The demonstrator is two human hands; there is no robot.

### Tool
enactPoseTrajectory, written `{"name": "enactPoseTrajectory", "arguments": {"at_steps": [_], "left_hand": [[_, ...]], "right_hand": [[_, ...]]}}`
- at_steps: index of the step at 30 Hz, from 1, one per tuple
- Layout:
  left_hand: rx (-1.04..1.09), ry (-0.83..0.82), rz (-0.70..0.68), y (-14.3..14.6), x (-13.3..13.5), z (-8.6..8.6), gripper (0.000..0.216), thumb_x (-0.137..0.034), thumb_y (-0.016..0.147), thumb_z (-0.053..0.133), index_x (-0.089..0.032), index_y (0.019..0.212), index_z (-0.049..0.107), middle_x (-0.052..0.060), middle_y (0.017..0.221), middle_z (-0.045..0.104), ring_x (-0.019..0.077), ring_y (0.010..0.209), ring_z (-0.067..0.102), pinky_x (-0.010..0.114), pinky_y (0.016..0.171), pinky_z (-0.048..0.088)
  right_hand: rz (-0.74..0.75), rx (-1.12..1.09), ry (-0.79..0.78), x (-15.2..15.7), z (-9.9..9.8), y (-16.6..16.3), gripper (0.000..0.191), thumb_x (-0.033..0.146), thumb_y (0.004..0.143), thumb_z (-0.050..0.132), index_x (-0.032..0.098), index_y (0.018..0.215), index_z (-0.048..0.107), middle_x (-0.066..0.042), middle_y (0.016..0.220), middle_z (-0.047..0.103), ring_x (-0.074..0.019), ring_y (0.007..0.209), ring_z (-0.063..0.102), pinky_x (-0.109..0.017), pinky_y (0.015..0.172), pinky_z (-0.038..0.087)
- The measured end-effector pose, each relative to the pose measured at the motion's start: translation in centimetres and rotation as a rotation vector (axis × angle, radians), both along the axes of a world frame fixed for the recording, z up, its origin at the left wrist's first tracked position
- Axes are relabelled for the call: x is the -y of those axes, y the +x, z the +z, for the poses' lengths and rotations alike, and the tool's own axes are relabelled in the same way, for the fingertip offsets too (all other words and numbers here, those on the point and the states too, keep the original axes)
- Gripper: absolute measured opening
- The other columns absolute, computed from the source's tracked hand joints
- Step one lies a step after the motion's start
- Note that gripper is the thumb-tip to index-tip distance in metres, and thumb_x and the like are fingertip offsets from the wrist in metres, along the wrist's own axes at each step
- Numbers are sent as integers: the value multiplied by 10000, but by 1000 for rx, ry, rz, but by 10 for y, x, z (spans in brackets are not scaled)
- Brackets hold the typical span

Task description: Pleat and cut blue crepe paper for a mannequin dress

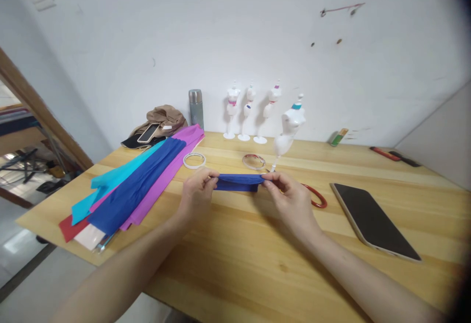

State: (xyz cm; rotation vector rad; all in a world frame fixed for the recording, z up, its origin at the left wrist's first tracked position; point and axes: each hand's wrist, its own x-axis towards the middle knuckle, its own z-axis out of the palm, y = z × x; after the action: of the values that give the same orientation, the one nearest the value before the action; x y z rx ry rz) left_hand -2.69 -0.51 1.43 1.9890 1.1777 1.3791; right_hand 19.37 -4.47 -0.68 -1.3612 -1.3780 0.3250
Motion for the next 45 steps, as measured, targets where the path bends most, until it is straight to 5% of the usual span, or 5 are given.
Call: {"name": "enactPoseTrajectory", "arguments": {"at_steps": [7, 20, 32, 40, 45], "left_hand": [[-31, -45, 64, 0, 0, 3, 118, -197, 806, 545, -189, 806, 662, -15, 635, 601, 124, 598, 549, 249, 621, 430], [240, -417, 13, 2, -6, 7, 119, -247, 667, 620, -154, 738, 642, -29, 562, 607, 67, 402, 462, 195, 418, 376], [335, -568, -97, 1, -4, 14, 152, -251, 674, 645, -166, 764, 556, -5, 622, 684, 80, 381, 542, 173, 370, 348], [406, -521, -115, 0, -11, 4, 163, -269, 673, 658, -160, 752, 566, 3, 588, 654, 168, 586, 676, 230, 508, 495], [346, -138, -112, -5, -9, 8, 102, -253, 707, 656, -180, 776, 637, 45, 846, 703, 172, 811, 674, 305, 763, 539]], "right_hand": [[0, -7, -65, 0, 2, 1, 147, 349, 798, 581, 212, 804, 633, -36, 775, 692, -210, 724, 639, -344, 705, 474], [64, -336, -156, 1, 12, -7, 132, 331, 647, 665, 211, 664, 612, -5, 599, 640, -174, 576, 611, -296, 594, 483], [107, -257, -174, 1, 16, -4, 120, 331, 673, 659, 231, 646, 599, 2, 537, 611, -175, 510, 589, -300, 521, 484], [221, -329, -244, 0, 20, -4, 177, 365, 642, 676, 223, 633, 571, -14, 591, 641, -200, 583, 641, -306, 539, 498], [178, -216, -32, 4, 22, -4, 132, 340, 692, 647, 221, 668, 594, -15, 676, 624, -171, 646, 592, -291, 606, 468]]}}
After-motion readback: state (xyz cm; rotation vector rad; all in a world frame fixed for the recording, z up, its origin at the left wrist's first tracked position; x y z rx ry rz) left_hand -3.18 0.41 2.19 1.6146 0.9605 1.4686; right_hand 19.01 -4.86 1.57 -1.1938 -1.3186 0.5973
